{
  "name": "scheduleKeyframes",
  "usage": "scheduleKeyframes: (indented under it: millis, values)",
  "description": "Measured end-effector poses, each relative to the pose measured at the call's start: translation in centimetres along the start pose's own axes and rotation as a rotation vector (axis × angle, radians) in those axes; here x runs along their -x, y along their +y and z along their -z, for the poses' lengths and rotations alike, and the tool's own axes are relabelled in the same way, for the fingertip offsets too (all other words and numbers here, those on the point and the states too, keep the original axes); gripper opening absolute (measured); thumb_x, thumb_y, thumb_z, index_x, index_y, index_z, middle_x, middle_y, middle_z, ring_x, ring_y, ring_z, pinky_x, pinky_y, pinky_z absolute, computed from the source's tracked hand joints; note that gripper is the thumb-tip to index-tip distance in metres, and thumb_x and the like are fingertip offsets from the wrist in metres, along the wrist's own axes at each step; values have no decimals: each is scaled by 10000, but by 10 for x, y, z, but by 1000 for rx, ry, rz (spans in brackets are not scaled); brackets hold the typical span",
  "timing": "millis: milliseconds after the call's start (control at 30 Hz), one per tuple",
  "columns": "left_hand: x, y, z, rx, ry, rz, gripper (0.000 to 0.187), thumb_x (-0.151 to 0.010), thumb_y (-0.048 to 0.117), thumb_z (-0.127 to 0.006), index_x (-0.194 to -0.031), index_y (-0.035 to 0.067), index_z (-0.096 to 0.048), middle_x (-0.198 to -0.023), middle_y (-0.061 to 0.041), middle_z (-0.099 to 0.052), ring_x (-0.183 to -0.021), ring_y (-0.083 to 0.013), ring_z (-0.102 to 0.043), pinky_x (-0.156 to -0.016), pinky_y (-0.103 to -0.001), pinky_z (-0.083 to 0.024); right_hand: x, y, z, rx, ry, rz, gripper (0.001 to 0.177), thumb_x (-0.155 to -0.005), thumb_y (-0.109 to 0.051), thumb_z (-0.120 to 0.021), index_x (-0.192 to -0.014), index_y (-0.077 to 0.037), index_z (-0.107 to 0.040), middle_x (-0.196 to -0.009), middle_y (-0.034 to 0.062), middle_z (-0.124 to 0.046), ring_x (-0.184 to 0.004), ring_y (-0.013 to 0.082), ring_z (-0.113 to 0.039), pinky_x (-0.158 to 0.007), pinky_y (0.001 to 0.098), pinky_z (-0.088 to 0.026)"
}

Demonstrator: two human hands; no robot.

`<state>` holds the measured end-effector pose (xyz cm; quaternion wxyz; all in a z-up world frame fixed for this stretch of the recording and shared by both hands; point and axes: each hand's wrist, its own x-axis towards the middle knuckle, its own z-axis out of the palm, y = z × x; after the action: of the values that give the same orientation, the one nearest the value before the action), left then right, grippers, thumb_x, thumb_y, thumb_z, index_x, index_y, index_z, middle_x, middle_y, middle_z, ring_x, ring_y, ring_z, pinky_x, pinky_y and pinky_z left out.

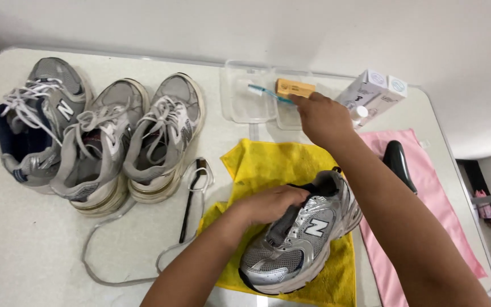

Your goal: Detailed cleaning of a sneaker using a toothbrush and cleaning solution.

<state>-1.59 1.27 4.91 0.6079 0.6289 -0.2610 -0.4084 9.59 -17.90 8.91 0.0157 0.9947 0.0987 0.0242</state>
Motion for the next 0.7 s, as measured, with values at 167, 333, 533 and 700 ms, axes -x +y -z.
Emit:
scheduleKeyframes:
  millis: [167, 333, 533, 700]
  values:
    - [-10, -23, 1, 19, -41, -76, 672, -1008, 469, -301, -1499, 53, -494, -1492, -202, -516, -1380, -324, -476, -1145, -416, -371, -29, -22, -21, 205, -86, 72, 369, -1069, -219, -455, -1279, -309, -745, -1058, 45, -734, -1022, 288, -750, -849, 448, -611]
    - [-3, -12, 3, 57, -70, -102, 648, -1012, 422, -289, -1511, 50, -469, -1505, -208, -500, -1382, -335, -466, -1162, -429, -354, -36, -23, -10, 165, -154, 114, 367, -1054, -219, -479, -1281, -308, -755, -1028, 66, -757, -1017, 305, -751, -880, 475, -593]
    - [-11, -18, 0, 45, -77, -99, 611, -1031, 413, -273, -1525, 110, -468, -1527, -152, -495, -1388, -301, -471, -1169, -406, -352, -21, 8, -5, -36, -7, 67, 328, -1051, -225, -530, -1291, -218, -753, -992, 99, -737, -980, 347, -737, -868, 486, -578]
    - [-24, -36, -1, 58, -65, -84, 653, -1019, 427, -298, -1531, 49, -445, -1530, -224, -466, -1400, -361, -441, -1160, -481, -341, 43, 33, -6, -71, 165, 70, 267, -1058, -285, -596, -1272, -208, -736, -977, 140, -682, -980, 408, -703, -847, 546, -572]
